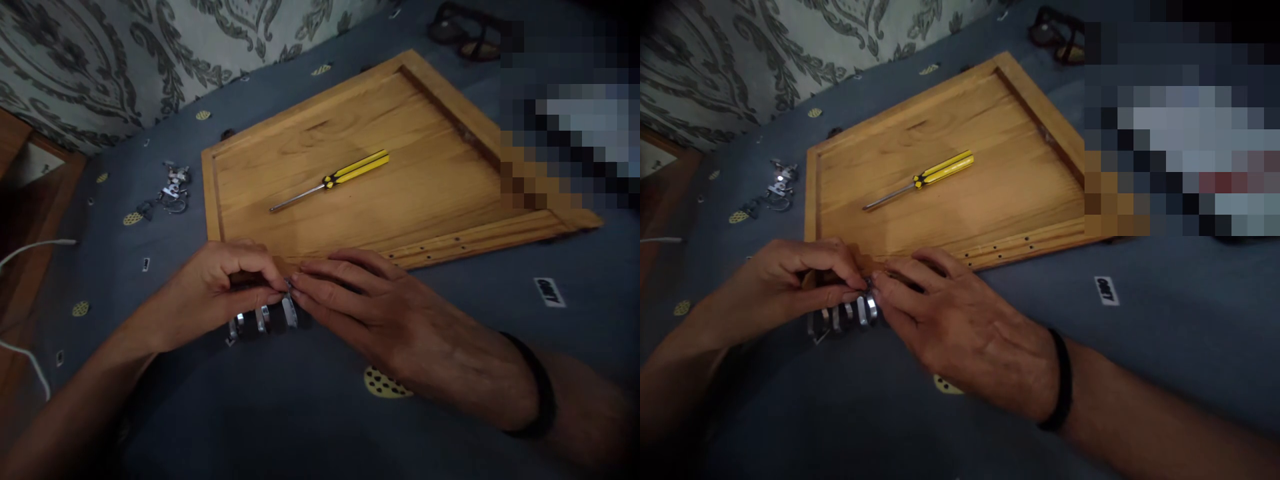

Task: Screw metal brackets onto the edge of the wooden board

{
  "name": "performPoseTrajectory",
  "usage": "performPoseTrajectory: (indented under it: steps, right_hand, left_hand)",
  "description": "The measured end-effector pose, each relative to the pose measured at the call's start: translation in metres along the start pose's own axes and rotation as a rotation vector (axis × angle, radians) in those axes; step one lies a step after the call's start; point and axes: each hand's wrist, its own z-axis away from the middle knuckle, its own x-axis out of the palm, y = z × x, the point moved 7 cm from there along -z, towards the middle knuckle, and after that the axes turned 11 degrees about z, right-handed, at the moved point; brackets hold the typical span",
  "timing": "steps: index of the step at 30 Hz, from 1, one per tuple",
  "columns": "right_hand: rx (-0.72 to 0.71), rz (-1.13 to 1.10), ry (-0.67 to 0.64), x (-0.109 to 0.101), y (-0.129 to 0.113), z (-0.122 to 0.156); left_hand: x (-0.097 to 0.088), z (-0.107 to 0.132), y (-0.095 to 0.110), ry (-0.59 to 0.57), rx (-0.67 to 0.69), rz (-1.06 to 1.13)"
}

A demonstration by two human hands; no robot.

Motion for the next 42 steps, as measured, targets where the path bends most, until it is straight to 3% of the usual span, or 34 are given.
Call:
performPoseTrajectory:
  steps: [15, 30, 42]
  right_hand:
    - [0.002, 0.019, -0.012, -0.0004, -0.0012, -0.0006]
    - [0.009, 0.019, -0.011, 0.0023, -0.0004, 0.0005]
    - [-0.007, 0.027, -0.02, -0.0008, -0.0005, -0.0012]
  left_hand:
    - [-0.0011, -0.0015, 0.0003, 0.011, 0.031, -0.029]
    - [-0.0014, -0.0007, -0.0019, 0.011, -0.09, 0.07]
    - [-0.0009, 0.0016, -0.001, 0.069, 0.016, 0.006]
